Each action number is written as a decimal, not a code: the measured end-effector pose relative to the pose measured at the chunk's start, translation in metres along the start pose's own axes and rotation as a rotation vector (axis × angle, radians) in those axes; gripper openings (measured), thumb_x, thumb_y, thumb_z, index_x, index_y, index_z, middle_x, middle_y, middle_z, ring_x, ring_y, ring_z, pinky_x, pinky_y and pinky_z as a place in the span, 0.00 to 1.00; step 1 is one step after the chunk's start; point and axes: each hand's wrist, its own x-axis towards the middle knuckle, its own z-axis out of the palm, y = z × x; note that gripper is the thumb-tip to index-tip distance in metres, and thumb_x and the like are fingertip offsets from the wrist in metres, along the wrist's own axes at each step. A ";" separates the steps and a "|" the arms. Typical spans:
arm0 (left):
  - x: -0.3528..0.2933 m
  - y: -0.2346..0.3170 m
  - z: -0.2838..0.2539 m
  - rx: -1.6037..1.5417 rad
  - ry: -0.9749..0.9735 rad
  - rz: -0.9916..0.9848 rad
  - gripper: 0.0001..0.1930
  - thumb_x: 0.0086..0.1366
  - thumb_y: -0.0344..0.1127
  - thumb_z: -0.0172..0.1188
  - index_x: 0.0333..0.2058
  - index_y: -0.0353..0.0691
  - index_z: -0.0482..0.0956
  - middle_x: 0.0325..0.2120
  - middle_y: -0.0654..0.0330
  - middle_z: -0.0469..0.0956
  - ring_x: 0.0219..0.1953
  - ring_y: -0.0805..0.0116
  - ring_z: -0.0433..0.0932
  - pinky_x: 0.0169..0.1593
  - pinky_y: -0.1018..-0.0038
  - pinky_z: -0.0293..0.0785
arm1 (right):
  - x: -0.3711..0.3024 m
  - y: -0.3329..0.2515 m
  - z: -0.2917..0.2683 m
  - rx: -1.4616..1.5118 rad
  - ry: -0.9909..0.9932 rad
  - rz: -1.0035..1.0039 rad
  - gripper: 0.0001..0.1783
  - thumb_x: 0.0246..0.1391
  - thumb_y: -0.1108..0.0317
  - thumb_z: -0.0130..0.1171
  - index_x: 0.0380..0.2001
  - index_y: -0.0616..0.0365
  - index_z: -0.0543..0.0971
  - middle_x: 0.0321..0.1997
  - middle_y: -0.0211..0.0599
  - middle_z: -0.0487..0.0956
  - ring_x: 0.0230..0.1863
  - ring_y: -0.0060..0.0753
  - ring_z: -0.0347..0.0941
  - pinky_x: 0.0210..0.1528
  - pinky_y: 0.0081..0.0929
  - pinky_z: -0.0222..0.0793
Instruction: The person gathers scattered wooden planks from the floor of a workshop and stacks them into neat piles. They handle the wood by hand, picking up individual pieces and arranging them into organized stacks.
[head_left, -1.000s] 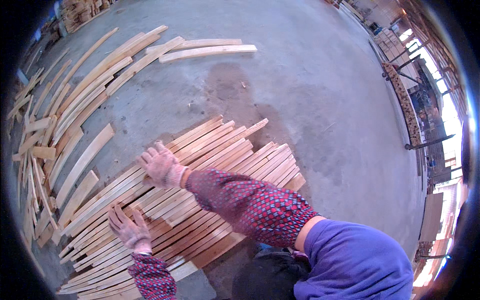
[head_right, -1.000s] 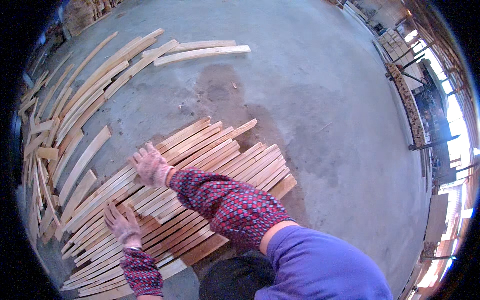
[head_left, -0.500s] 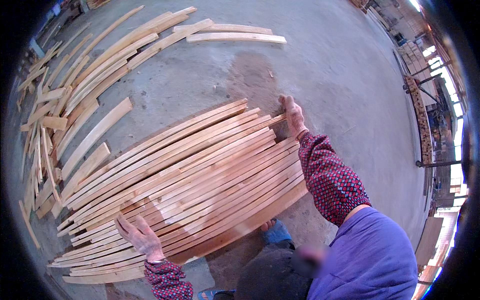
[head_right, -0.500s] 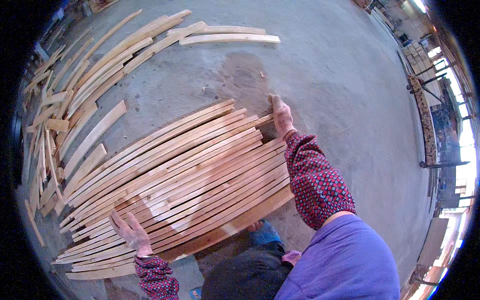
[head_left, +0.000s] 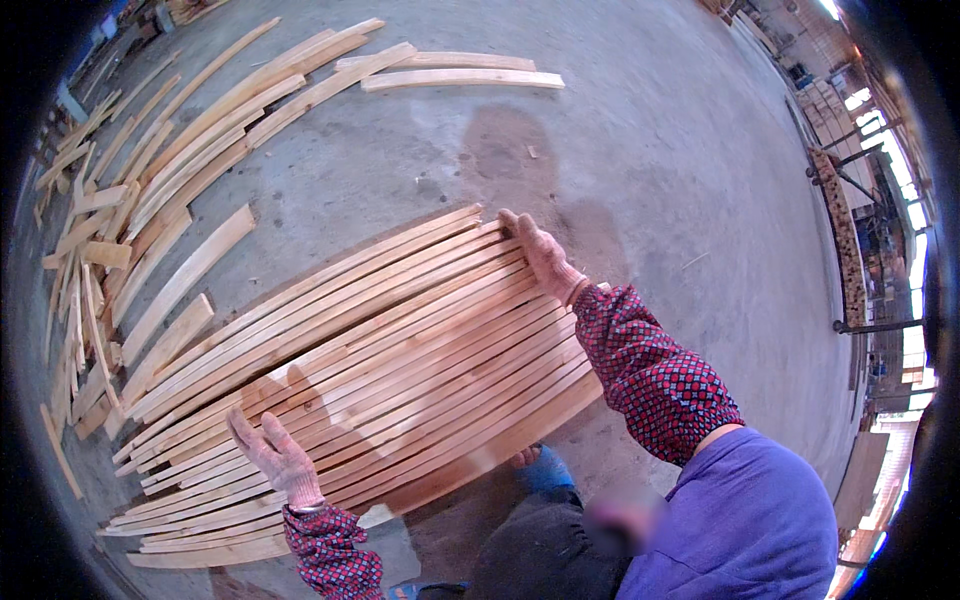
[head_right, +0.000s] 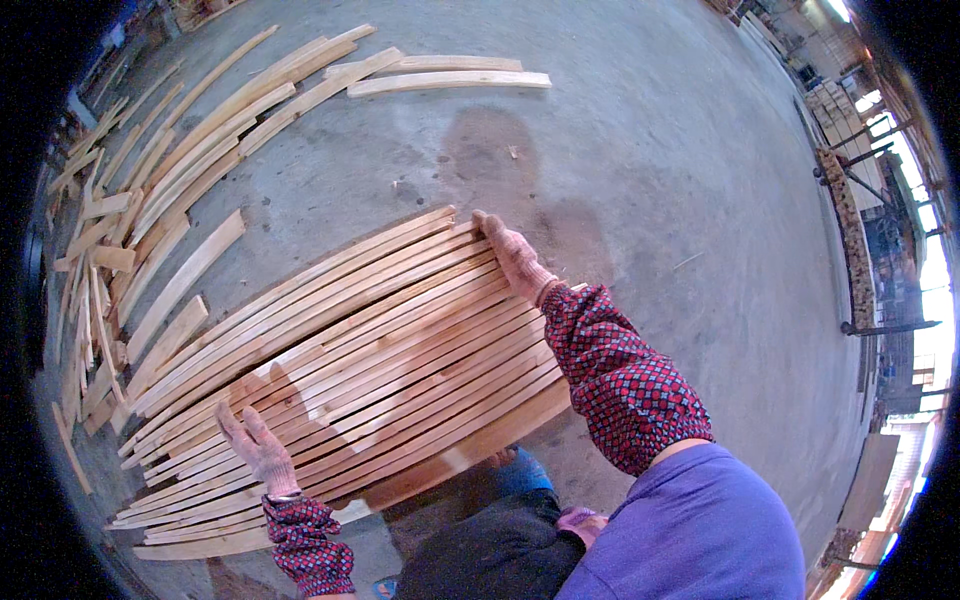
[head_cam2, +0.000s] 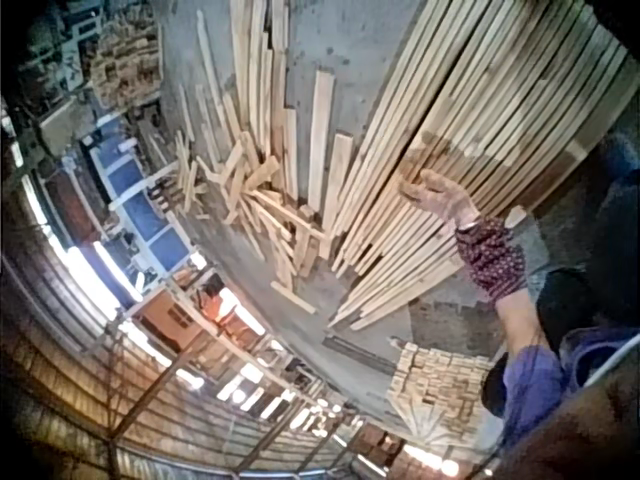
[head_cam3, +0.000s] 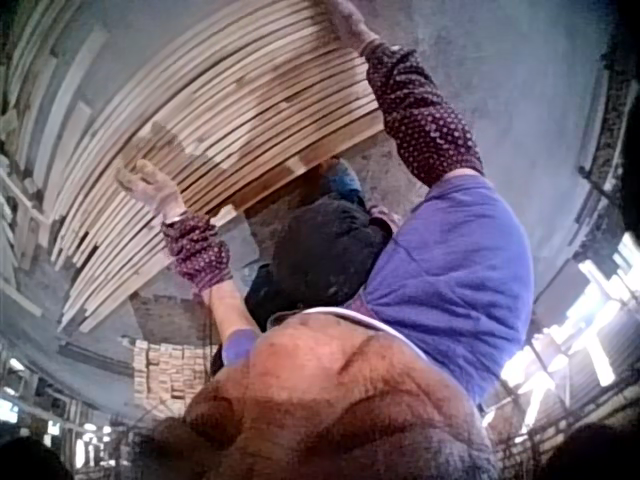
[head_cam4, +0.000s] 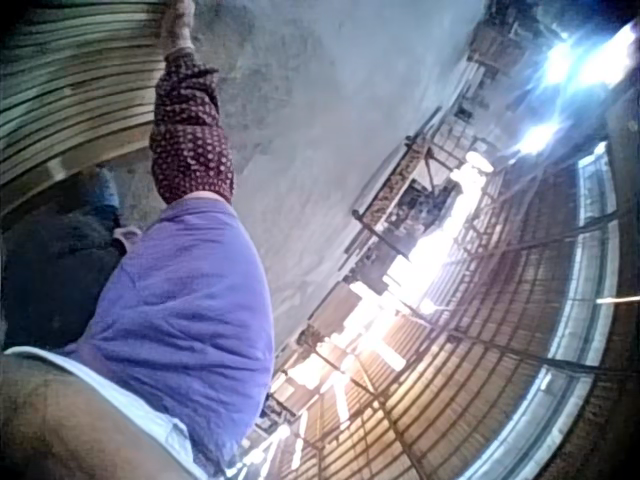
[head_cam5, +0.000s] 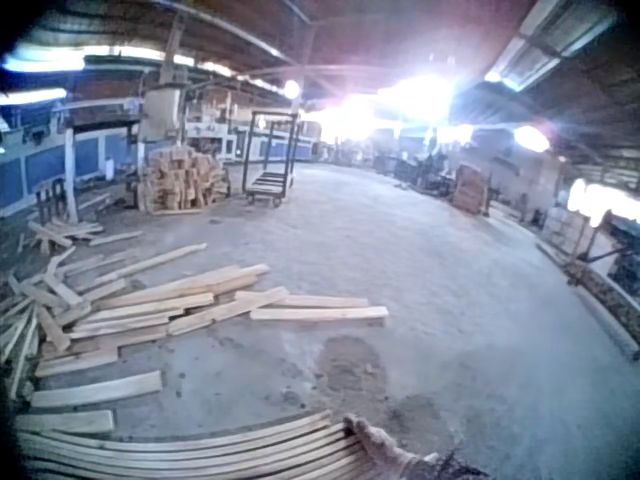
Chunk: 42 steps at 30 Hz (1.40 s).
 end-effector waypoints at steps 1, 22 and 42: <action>-0.001 0.008 0.006 -0.038 -0.017 0.017 0.30 0.73 0.49 0.43 0.64 0.32 0.57 0.66 0.40 0.53 0.69 0.45 0.52 0.70 0.57 0.49 | -0.002 0.000 -0.005 -0.010 -0.014 -0.042 0.45 0.64 0.34 0.37 0.66 0.66 0.61 0.70 0.41 0.62 0.71 0.31 0.54 0.72 0.27 0.42; -0.025 0.020 0.036 0.502 0.019 0.202 0.39 0.57 0.54 0.61 0.58 0.31 0.63 0.54 0.45 0.66 0.57 0.45 0.65 0.62 0.52 0.60 | 0.077 0.008 0.001 -0.840 0.159 -0.356 0.33 0.64 0.48 0.49 0.67 0.53 0.62 0.67 0.46 0.65 0.68 0.47 0.58 0.67 0.39 0.55; 0.051 -0.155 -0.097 0.775 0.010 -0.728 0.38 0.65 0.62 0.41 0.62 0.36 0.62 0.60 0.47 0.64 0.65 0.51 0.59 0.67 0.53 0.48 | 0.022 -0.058 0.154 -1.516 -0.253 -0.622 0.39 0.51 0.46 0.57 0.60 0.61 0.66 0.64 0.48 0.67 0.68 0.49 0.56 0.70 0.47 0.46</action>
